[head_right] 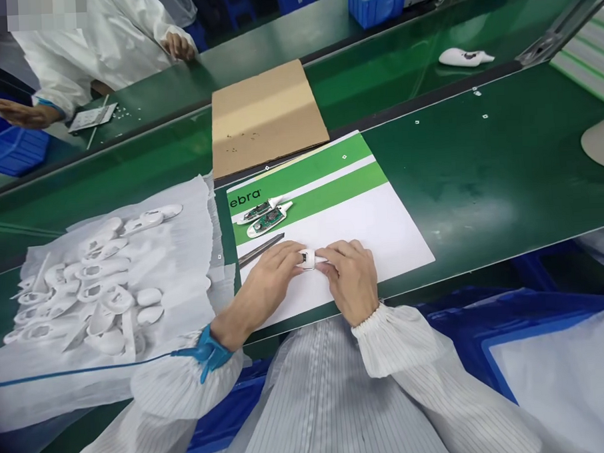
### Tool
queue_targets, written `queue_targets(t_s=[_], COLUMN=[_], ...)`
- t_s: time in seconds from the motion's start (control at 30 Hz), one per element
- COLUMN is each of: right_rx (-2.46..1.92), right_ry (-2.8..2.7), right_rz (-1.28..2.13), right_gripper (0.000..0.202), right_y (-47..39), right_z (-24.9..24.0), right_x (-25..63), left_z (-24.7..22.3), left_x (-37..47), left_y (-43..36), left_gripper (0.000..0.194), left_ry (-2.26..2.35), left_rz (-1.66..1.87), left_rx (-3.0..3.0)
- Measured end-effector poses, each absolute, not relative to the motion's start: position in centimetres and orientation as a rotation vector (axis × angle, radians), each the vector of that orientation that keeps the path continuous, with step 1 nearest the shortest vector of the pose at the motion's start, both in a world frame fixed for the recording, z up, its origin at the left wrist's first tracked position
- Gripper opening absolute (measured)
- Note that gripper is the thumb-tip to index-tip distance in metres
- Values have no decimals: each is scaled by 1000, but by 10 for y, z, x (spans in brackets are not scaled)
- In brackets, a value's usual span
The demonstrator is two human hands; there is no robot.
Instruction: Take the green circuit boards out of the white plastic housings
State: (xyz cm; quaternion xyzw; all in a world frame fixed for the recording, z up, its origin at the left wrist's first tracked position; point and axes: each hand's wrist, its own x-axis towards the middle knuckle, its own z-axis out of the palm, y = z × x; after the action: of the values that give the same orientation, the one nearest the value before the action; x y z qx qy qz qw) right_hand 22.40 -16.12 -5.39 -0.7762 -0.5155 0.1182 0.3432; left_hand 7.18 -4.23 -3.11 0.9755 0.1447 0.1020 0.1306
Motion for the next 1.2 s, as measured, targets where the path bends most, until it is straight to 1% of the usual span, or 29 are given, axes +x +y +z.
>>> queue_targets(t_s=[0.27, 0.63, 1.03, 1.2], right_rx=[-2061, -2059, -2058, -2065], right_ry=[-1311, -1317, -1322, -1328], right_rz=[286, 275, 265, 281], right_gripper=[11, 12, 15, 20], right_y=[-161, -160, -158, -157], right_z=[-54, -53, -52, -51], right_x=[222, 223, 224, 224], left_z=[-24, -19, -19, -14], left_x=[69, 67, 65, 68], left_y=[-46, -45, -45, -42], left_gripper=[28, 35, 38, 34], left_ry=[438, 418, 492, 490], left_rz=[289, 156, 152, 129], left_rx=[2951, 2962, 2942, 2900])
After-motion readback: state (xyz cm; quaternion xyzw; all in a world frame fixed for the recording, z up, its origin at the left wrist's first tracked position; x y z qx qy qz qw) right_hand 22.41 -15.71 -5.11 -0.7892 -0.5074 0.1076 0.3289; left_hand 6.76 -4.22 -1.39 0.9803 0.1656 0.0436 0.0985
